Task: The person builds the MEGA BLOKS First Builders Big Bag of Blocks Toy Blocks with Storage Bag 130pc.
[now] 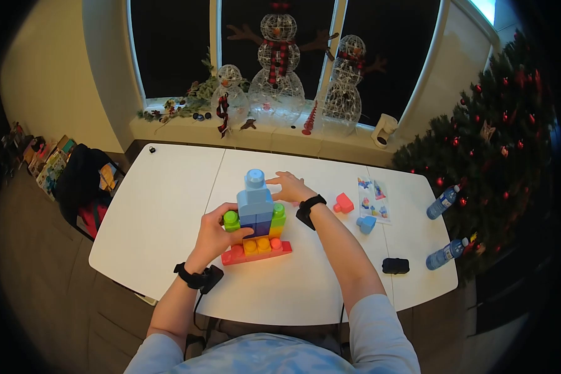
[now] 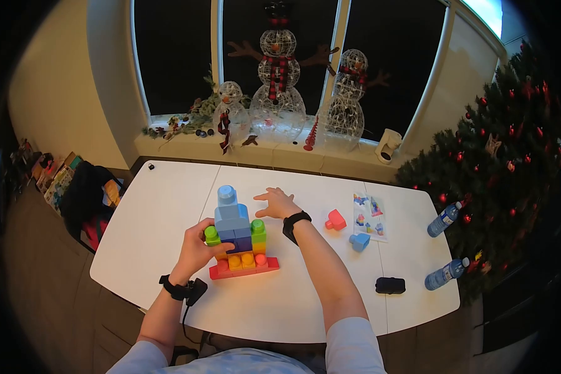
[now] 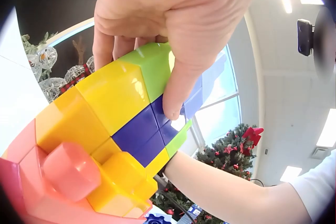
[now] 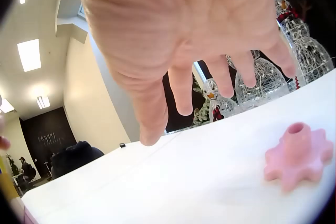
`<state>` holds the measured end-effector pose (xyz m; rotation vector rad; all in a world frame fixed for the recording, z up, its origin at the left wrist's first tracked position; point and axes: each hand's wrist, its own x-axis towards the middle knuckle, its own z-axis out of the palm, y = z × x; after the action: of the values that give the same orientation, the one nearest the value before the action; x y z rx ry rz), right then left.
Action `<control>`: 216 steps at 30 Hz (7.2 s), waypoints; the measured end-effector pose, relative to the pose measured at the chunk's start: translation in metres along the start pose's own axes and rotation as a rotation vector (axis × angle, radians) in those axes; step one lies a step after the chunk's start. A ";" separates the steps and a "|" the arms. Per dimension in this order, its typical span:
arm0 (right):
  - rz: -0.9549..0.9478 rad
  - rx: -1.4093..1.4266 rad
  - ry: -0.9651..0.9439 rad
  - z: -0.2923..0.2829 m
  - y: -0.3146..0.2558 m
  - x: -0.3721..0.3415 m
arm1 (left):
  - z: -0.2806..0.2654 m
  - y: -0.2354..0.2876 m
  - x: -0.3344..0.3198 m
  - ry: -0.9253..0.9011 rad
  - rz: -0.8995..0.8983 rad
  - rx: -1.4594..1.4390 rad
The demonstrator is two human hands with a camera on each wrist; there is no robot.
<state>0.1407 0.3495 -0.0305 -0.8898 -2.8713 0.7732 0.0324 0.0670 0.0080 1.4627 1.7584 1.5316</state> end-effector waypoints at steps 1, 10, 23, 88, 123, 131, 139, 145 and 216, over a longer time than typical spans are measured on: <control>0.002 -0.041 -0.035 0.003 0.001 0.001 | -0.005 -0.003 0.004 0.022 -0.018 -0.025; 0.223 -0.252 -0.102 -0.009 0.043 -0.025 | -0.035 -0.027 0.051 0.043 -0.069 -0.004; 0.169 -0.179 -0.210 -0.008 0.069 -0.124 | -0.004 -0.046 0.112 0.032 -0.033 -0.092; -0.330 0.754 0.668 -0.017 -0.093 -0.214 | 0.119 0.047 -0.016 -0.163 -0.230 -1.439; 0.256 -0.183 0.268 -0.031 0.114 -0.171 | 0.089 -0.060 -0.014 0.131 -0.114 0.176; 0.201 -0.185 0.336 -0.012 0.139 -0.170 | 0.125 0.006 -0.002 0.138 0.347 0.550; 0.296 0.106 0.606 -0.036 0.093 -0.200 | 0.221 -0.035 0.034 -0.196 0.270 0.620; 0.158 0.539 0.741 -0.039 0.072 -0.237 | 0.223 -0.032 0.036 -0.334 0.149 0.577; -0.020 0.354 0.360 0.049 0.044 -0.179 | 0.019 0.005 0.003 0.106 0.111 0.524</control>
<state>0.3046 0.2625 -0.0746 -0.8484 -2.3353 0.9652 0.0493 0.0780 0.0075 1.7653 2.2993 1.2702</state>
